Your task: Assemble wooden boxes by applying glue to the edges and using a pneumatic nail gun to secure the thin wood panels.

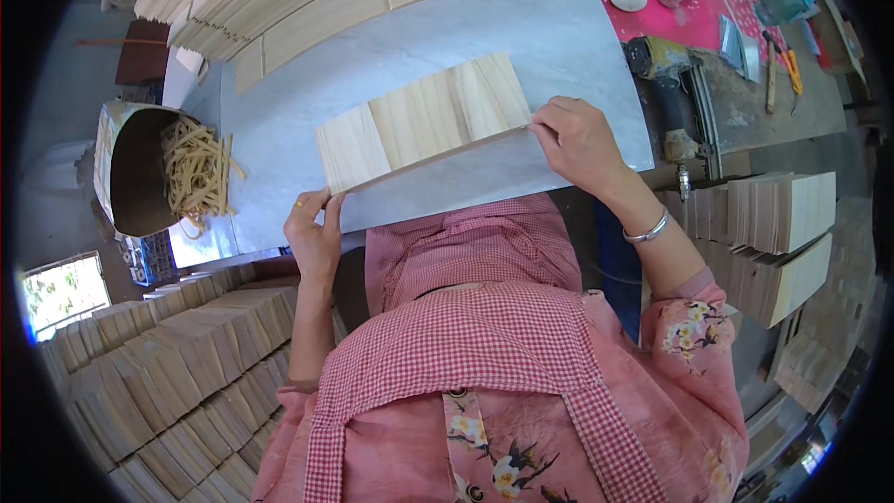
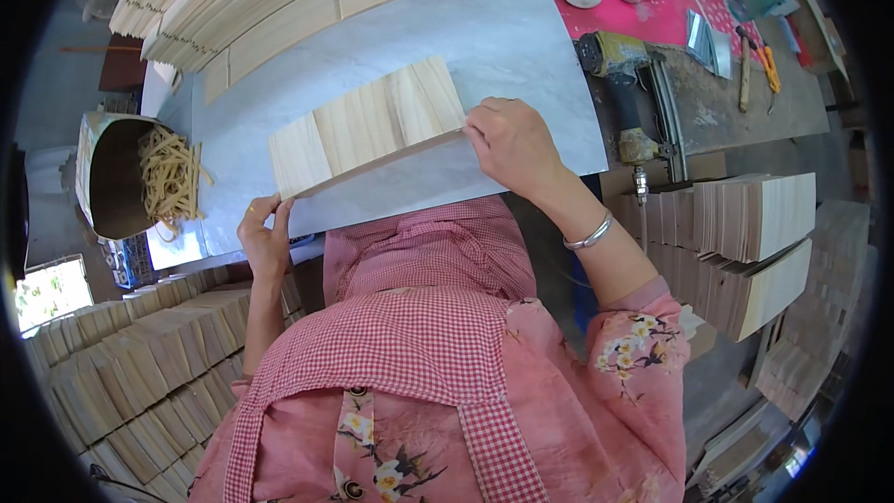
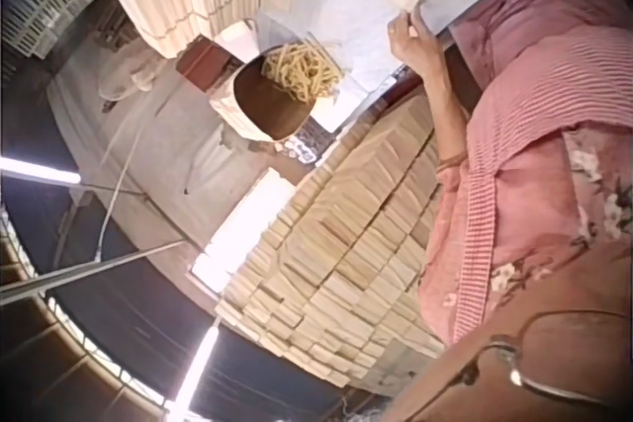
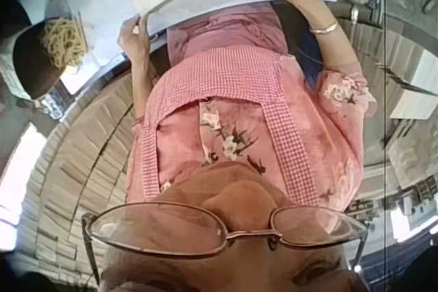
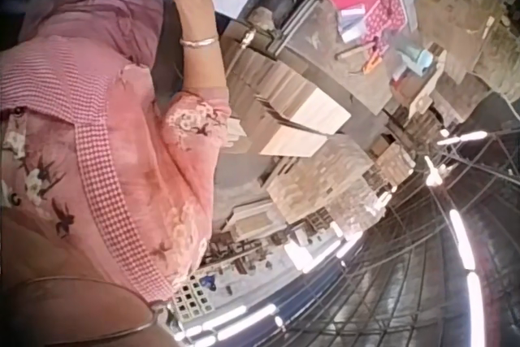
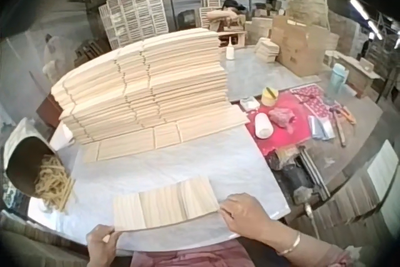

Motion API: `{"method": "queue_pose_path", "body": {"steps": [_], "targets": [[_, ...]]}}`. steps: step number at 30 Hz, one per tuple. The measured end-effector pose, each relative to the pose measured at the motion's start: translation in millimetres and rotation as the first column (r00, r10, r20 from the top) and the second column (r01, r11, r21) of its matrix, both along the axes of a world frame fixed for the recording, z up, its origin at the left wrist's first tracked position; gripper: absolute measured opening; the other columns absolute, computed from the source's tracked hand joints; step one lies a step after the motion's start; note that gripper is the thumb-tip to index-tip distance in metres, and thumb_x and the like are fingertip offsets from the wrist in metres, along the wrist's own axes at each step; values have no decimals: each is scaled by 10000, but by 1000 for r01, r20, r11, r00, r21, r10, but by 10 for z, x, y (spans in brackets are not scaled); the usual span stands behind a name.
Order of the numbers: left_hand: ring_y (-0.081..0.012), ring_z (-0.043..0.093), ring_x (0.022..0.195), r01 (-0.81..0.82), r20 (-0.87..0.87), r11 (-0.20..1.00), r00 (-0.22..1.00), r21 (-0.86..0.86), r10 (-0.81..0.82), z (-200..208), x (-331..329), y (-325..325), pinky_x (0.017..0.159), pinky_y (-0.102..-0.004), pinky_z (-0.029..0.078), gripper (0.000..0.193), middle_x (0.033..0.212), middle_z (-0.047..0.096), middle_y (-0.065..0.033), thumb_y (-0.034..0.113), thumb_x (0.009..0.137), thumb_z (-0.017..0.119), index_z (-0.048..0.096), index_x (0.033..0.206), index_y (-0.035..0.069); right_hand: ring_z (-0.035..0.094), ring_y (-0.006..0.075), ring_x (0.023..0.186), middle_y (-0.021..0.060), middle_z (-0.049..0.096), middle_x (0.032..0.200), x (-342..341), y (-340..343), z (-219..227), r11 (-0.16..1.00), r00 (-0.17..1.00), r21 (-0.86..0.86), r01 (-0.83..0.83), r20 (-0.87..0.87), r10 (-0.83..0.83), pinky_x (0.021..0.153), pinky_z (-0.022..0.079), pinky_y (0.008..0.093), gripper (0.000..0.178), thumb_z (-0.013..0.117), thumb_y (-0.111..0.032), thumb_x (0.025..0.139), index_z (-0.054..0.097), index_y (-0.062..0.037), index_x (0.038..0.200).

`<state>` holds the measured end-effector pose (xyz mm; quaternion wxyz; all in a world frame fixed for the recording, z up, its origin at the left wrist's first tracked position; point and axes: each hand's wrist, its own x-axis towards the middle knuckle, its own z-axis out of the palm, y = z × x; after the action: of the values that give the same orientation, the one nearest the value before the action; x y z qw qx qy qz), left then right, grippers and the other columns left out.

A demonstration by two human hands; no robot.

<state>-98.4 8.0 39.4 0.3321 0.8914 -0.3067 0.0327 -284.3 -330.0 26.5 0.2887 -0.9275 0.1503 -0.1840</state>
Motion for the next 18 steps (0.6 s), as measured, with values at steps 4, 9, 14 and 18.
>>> {"method": "queue_pose_path", "body": {"steps": [4,9,14,18], "targets": [[-208,611,711,19,15,999,1000,29,-19,64,18,-6,673,-304,495,210,841,686,-102,56,828,773,746,1014,-38,591,266,676,88,656,803,-17,1,-37,992,999,-126,-10,33,14,652,478,358,81,671,-40,818,679,-2,889],[-252,651,812,-35,-8,745,998,666,54,776,-45,-385,759,-335,512,289,934,714,-110,195,813,819,709,992,-4,602,269,696,105,649,821,-10,-82,56,986,997,153,71,-51,-64,658,493,354,116,683,-65,832,699,6,923],[-335,498,1275,394,213,845,848,362,-486,689,-186,-1292,1088,-475,352,405,1418,539,-144,397,762,848,642,922,87,602,213,714,98,659,882,304,-36,-7,912,946,384,145,216,-242,634,475,305,172,688,-47,861,707,30,1014],[-382,445,1333,544,180,769,764,335,-619,357,-186,-1852,1148,-512,287,485,1481,463,-199,401,671,894,599,876,75,618,262,744,97,637,894,597,-47,-217,915,916,334,227,246,-317,690,519,336,157,709,-125,867,727,-9,971]]}}
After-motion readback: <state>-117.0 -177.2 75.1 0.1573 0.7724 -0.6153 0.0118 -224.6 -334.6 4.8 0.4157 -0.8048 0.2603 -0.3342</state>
